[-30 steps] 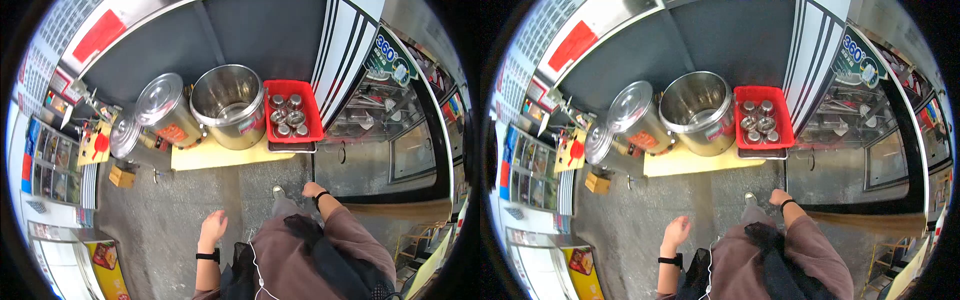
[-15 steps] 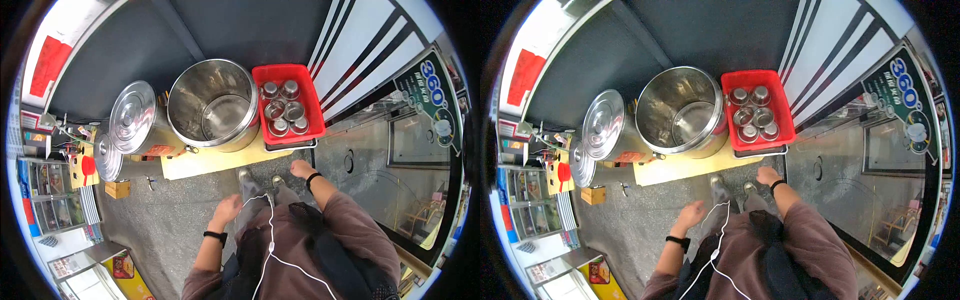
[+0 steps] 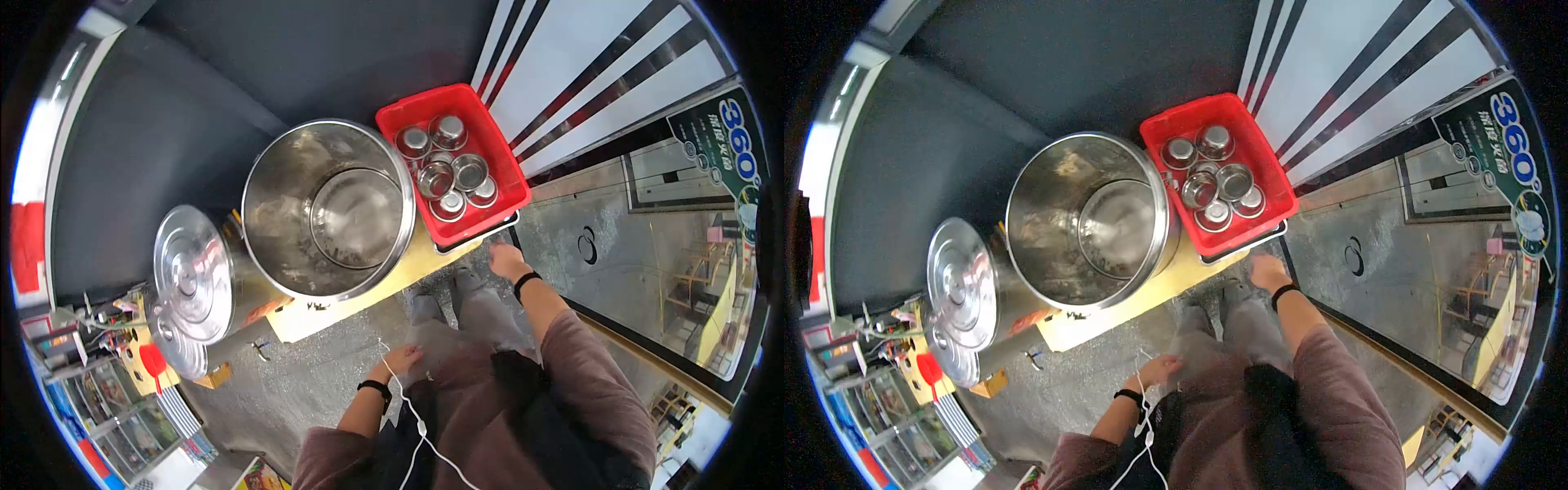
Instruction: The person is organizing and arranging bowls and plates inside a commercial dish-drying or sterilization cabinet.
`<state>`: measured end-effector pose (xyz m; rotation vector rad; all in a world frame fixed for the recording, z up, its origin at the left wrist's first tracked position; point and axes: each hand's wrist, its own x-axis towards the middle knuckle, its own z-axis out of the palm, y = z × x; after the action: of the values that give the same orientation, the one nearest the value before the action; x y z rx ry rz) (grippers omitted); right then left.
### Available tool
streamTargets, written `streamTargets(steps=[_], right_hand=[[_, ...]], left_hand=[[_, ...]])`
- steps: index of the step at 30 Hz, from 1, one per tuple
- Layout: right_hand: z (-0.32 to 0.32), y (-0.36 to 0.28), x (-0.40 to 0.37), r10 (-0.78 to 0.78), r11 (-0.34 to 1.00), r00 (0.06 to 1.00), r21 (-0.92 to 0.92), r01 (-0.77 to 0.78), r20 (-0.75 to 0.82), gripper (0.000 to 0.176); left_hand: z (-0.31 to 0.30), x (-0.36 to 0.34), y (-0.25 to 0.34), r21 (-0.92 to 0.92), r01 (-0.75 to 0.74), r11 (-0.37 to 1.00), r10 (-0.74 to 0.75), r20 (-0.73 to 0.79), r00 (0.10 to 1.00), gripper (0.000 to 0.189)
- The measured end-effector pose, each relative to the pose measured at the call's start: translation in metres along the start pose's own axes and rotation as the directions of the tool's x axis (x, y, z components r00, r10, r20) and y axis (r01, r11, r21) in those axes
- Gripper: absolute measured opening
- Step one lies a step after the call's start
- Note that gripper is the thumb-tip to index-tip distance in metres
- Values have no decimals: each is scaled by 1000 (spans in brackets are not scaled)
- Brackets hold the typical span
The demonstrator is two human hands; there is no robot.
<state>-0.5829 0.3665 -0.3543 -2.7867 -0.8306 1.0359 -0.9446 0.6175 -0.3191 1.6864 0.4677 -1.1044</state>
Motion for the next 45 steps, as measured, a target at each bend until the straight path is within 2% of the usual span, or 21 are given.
streamTargets(steps=[2, 4, 5, 6, 7, 9, 10, 13, 14, 17, 18, 21, 23, 24, 27, 30, 33, 38, 39, 42, 45], right_hand=[[6, -9, 29, -82, 996, 993, 22, 84, -84, 42], [26, -7, 74, -200, 979, 963, 8, 205, -181, 47], [14, -17, 96, -209, 978, 974, -49, 205, -85, 57], [9, -23, 113, -242, 970, 959, -69, 235, -147, 59], [4, -30, 128, -274, 961, 939, -87, 261, -209, 62], [-13, -39, 161, -344, 939, 920, -51, 341, -188, 63], [-12, -42, 181, -355, 934, 920, -98, 343, -167, 62], [-4, -48, 233, -362, 918, 923, -225, 328, -130, 61], [1, -49, 244, -361, 917, 915, -246, 314, -178, 45], [2, -52, 279, -246, 936, 958, -221, 274, 145, 29], [15, -46, 281, -341, 912, 940, -249, 326, -18, 25], [24, -44, 296, -439, 844, 895, -306, 441, 80, 27], [9, -45, 294, -485, 801, 868, -345, 489, 105, 28], [0, -45, 294, -501, 784, 857, -355, 510, 124, 27], [-24, -47, 290, -514, 765, 842, -355, 537, 165, 24], [-43, -46, 290, -557, 739, 814, -351, 575, 162, 23], [-38, -42, 298, -623, 684, 758, -339, 647, 190, 22], [-42, -46, 296, -680, 583, 674, -343, 736, 290, 21], [-46, -47, 294, -656, 631, 710, -330, 703, 258, 20], [-62, -50, 287, -587, 745, 790, -264, 613, 178, 18], [-75, -45, 284, -542, 811, 829, -171, 559, 141, 19]], left_hand=[[-8, 7, 0, -68, 93, 993, -92, 18, 996, 61], [9, 20, -22, -41, 104, 994, -111, -209, 972, 54], [18, 30, -37, -29, 113, 993, -116, -322, 939, 51], [20, 43, -56, 14, 81, 997, -74, -267, 961, 49], [17, 44, -43, -4, 125, 992, -121, -285, 951, 48], [14, 37, -17, -36, 215, 976, -215, -313, 925, 47], [10, 45, -7, 9, 328, 945, -318, -222, 922, 46], [13, 68, 5, -57, 252, 966, -258, -183, 949, 47], [15, 78, 7, 47, 127, 991, -114, -225, 968, 46], [2, 90, 64, -14, 151, 988, -149, -267, 952, 46], [-3, 92, 86, -163, 154, 975, -191, -245, 950, 44], [-1, 110, 116, -128, 141, 982, -174, -295, 940, 39], [38, 146, 56, 161, -45, 986, 95, -321, 942, 39], [34, 150, 64, 304, -133, 943, 229, -304, 925, 39], [20, 134, 100, 190, 10, 982, 44, -277, 960, 37], [3, 116, 130, -45, 110, 993, -117, -197, 973, 40], [-3, 110, 131, 25, 228, 973, -220, -174, 960, 39], [21, 116, 83, 20, 211, 977, -195, -307, 932, 36], [21, 117, 85, 5, 203, 979, -189, -332, 924, 36], [11, 122, 98, 25, 345, 938, -331, -230, 915, 35], [-4, 117, 132, -47, 343, 938, -342, -268, 901, 34]])
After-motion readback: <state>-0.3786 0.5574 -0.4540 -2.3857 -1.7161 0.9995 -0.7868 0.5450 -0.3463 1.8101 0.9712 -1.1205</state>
